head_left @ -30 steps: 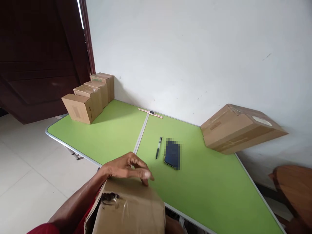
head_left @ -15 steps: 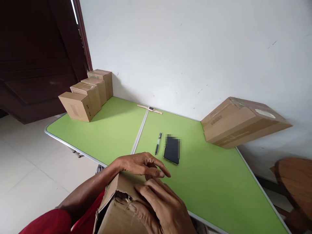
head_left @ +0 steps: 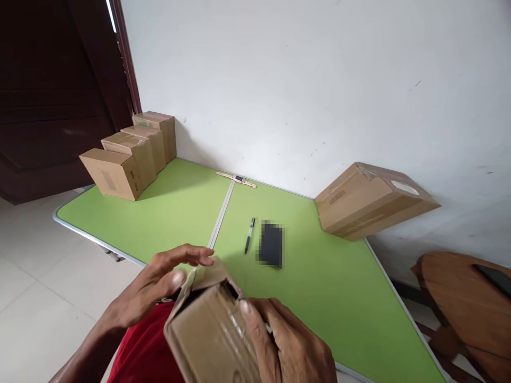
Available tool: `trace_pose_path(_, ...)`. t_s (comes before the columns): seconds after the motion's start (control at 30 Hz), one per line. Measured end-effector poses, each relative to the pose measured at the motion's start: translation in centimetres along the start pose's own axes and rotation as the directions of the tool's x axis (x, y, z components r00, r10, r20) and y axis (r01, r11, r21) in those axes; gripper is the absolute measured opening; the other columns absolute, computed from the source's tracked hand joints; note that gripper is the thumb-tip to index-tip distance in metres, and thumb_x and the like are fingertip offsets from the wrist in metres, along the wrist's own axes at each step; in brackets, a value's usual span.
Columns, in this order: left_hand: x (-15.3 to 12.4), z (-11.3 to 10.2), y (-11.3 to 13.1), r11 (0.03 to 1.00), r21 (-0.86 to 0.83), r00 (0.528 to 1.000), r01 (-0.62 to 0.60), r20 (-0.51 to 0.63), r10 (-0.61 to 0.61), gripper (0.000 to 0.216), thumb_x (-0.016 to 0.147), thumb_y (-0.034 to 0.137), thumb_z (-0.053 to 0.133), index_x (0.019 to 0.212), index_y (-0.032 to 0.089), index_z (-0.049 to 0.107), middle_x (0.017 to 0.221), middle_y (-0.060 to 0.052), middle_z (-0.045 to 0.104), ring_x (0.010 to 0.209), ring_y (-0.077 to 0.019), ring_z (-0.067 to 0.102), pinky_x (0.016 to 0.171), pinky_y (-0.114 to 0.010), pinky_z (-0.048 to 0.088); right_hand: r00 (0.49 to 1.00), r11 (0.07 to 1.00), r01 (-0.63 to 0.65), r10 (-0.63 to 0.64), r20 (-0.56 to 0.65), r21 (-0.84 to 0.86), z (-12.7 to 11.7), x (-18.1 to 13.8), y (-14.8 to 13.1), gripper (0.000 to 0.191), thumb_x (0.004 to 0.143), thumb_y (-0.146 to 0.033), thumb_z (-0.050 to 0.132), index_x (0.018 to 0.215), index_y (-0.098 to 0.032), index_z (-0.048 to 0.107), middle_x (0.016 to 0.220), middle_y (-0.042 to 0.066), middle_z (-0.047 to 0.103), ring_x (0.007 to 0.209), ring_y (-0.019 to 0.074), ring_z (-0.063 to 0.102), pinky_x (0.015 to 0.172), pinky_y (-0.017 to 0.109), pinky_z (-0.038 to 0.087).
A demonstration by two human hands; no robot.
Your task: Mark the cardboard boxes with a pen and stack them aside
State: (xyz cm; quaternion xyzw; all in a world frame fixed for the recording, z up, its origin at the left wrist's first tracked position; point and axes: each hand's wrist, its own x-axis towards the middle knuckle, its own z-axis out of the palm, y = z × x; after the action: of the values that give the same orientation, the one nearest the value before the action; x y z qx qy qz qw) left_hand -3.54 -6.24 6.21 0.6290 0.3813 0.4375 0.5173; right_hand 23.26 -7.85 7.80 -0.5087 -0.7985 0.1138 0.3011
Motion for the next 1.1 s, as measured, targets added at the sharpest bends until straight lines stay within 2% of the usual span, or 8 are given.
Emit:
trace_pose_path(0.1, -2.3, 0.4, 0.0, 0.996, 0.083, 1.000, 0.028, 0.004, -0.028, 0.072, 0.096, 0.067, 0.065, 0.160, 0.038, 0.047, 0.168, -0.007, 0.045, 0.156, -0.0389, 0.036, 0.128, -0.055, 0.030, 0.993, 0.998, -0.062, 0.061, -0.098, -0.011, 0.5, -0.1, -0.2, 0.033, 0.112, -0.038, 0.046, 0.093, -0.026, 0.070, 0.079, 0.002, 0.075, 0.068, 0.0192, 0.074, 0.060, 0.026, 0.047)
trace_pose_path(0.17, -1.6, 1.3, 0.1, 0.990, 0.125, 0.997, 0.070, -0.041, -0.065, 0.076, 0.096, 0.060, 0.071, 0.163, 0.042, 0.039, 0.168, -0.005, 0.045, 0.156, -0.0370, 0.037, 0.127, -0.054, 0.031, 0.990, 0.995, -0.100, 0.097, -0.102, -0.018, 1.0, -0.2, -0.8, 0.035, 0.112, -0.040, 0.044, 0.090, -0.026, 0.068, 0.076, 0.002, 0.074, 0.065, 0.0194, 0.072, 0.060, 0.027, 0.046)
trace_pose_path(0.33, 3.3, 2.2, 1.5, 0.996, 0.065, 0.996, 0.058, 0.058, -0.062, 0.043, 0.103, 0.048, 0.065, 0.140, 0.025, 0.068, 0.136, -0.010, 0.074, 0.124, -0.0292, 0.070, 0.105, -0.040, 0.055, 0.982, 0.984, -0.168, 0.162, -0.100, -0.055, 1.7, -1.1, -1.9, 0.041, 0.114, -0.039, 0.034, 0.084, -0.025, 0.058, 0.071, 0.001, 0.067, 0.058, 0.0198, 0.065, 0.058, 0.030, 0.040)
trace_pose_path(0.57, 4.5, 2.0, 3.5, 0.991, 0.124, 0.964, 0.057, 0.253, -0.087, 0.034, 0.101, 0.038, 0.072, 0.129, 0.019, 0.076, 0.128, -0.009, 0.079, 0.116, -0.0247, 0.076, 0.098, -0.033, 0.060, 0.963, 0.956, -0.270, 0.265, 0.051, 0.112, -0.3, -1.0, -1.8, 0.043, 0.112, -0.046, 0.040, 0.075, -0.026, 0.049, 0.060, -0.004, 0.057, 0.053, 0.0152, 0.056, 0.053, 0.027, 0.035)
trace_pose_path(0.77, 3.8, 3.5, 6.2, 0.859, 0.508, 0.980, 0.057, 0.137, -0.147, 0.035, 0.092, 0.041, 0.077, 0.121, 0.021, 0.077, 0.112, -0.006, 0.080, 0.096, -0.0230, 0.076, 0.082, -0.032, 0.058, 0.980, 0.980, -0.170, 0.158, 0.119, 0.101, 0.0, -0.7, -2.4, 0.034, 0.109, -0.034, 0.042, 0.078, -0.025, 0.055, 0.063, -0.002, 0.063, 0.054, 0.0164, 0.062, 0.056, 0.027, 0.040)
trace_pose_path(0.87, 3.6, 4.2, 7.2, 0.771, 0.637, 0.979, 0.013, 0.149, -0.140, 0.016, 0.089, 0.026, 0.073, 0.104, 0.023, 0.078, 0.096, -0.001, 0.077, 0.077, -0.0179, 0.070, 0.068, -0.029, 0.050, 0.984, 0.977, -0.167, 0.156, 0.087, 0.133, 0.4, -1.2, -3.1, 0.033, 0.109, -0.035, 0.043, 0.083, -0.026, 0.060, 0.067, 0.000, 0.067, 0.060, 0.0190, 0.068, 0.059, 0.028, 0.045)
trace_pose_path(0.97, 3.5, 4.7, 7.2, 0.743, 0.669, 0.983, 0.030, 0.113, -0.141, 0.019, 0.083, 0.017, 0.066, 0.096, 0.023, 0.077, 0.084, 0.001, 0.073, 0.063, -0.0145, 0.062, 0.059, -0.027, 0.042, 0.989, 0.961, -0.148, 0.139, 0.054, 0.233, -0.2, -1.6, -3.0, 0.035, 0.109, -0.042, 0.043, 0.085, -0.028, 0.064, 0.069, 0.001, 0.071, 0.060, 0.0196, 0.070, 0.060, 0.027, 0.051)
trace_pose_path(1.1, 3.5, 5.3, 6.4, 0.724, 0.688, 0.990, 0.053, 0.058, -0.128, 0.019, 0.078, 0.016, 0.063, 0.089, 0.022, 0.076, 0.078, 0.000, 0.072, 0.058, -0.0150, 0.061, 0.056, -0.027, 0.038, 0.944, 0.887, -0.322, 0.275, 0.181, 0.332, -1.9, -0.7, 0.5, 0.050, 0.107, -0.059, 0.042, 0.076, -0.027, 0.064, 0.065, 0.002, 0.071, 0.055, 0.0196, 0.069, 0.050, 0.026, 0.053)
